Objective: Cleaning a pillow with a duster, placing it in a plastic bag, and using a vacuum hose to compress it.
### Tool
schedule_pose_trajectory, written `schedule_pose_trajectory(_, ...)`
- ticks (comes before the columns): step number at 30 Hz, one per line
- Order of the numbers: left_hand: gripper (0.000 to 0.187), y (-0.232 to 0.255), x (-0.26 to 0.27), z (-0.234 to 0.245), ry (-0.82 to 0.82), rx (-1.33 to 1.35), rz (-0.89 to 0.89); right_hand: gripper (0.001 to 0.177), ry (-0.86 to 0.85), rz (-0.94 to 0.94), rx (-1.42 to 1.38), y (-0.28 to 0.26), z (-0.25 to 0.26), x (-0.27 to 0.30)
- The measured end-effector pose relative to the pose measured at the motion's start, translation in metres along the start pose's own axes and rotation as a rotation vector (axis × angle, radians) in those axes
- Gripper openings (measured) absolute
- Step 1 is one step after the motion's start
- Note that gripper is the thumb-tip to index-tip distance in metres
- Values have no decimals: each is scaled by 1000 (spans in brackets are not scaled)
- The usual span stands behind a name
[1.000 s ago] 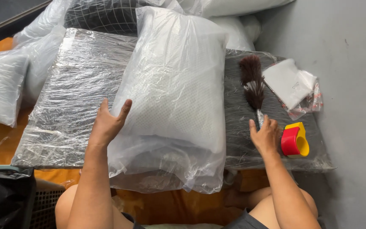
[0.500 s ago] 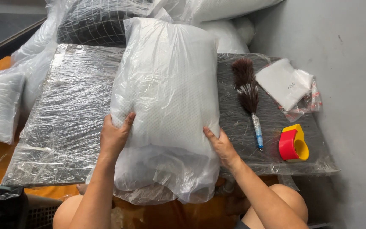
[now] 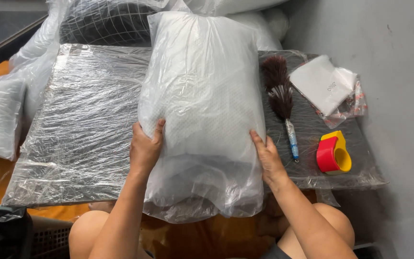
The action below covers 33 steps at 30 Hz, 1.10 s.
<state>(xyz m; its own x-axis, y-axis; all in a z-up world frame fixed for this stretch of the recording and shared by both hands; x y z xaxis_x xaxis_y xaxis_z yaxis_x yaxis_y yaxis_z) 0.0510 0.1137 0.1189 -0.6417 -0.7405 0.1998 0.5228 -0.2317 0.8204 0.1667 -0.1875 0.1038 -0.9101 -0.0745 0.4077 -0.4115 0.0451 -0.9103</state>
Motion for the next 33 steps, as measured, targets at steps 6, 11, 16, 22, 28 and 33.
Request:
schedule_pose_trajectory(6, 122, 12, 19, 14, -14, -74, -115, 59, -82, -48, -9, 30, 31, -17)
schedule_pose_trajectory(11, 133, 28, 53, 16, -12, -352, -212, 66, -185, -203, -28, 50, 43, -15)
schedule_pose_trajectory(16, 140, 9, 52, -11, 27, -461, -270, 69, -251, -286, -57, 52, 38, -9)
schedule_pose_trajectory(22, 140, 0, 46, -19, -7, -289, -221, 50, -142, -193, -140, 14, 7, 26)
schedule_pose_trajectory(28, 138, -21, 42, -43, -10, -43, -117, 40, -87, 189, -132, -31, -31, 61)
schedule_pose_trajectory(33, 122, -61, 36, -102, -136, 308, -5, 75, -14, 673, 252, -51, -41, 85)
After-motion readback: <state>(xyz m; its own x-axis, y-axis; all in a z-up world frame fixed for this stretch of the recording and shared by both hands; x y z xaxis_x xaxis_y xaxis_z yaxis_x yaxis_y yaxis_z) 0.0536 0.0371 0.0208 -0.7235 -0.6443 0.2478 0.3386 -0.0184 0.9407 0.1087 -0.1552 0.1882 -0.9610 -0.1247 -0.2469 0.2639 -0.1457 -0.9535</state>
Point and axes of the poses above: each hand's wrist, its own x-axis away from the middle knuckle, its own z-axis out of the back of the hand, y = z × x, the point moved 3 cm from there along -x, towards the middle knuckle, and after that the axes turned 3 degrees about -x, right-handed, at the moved point
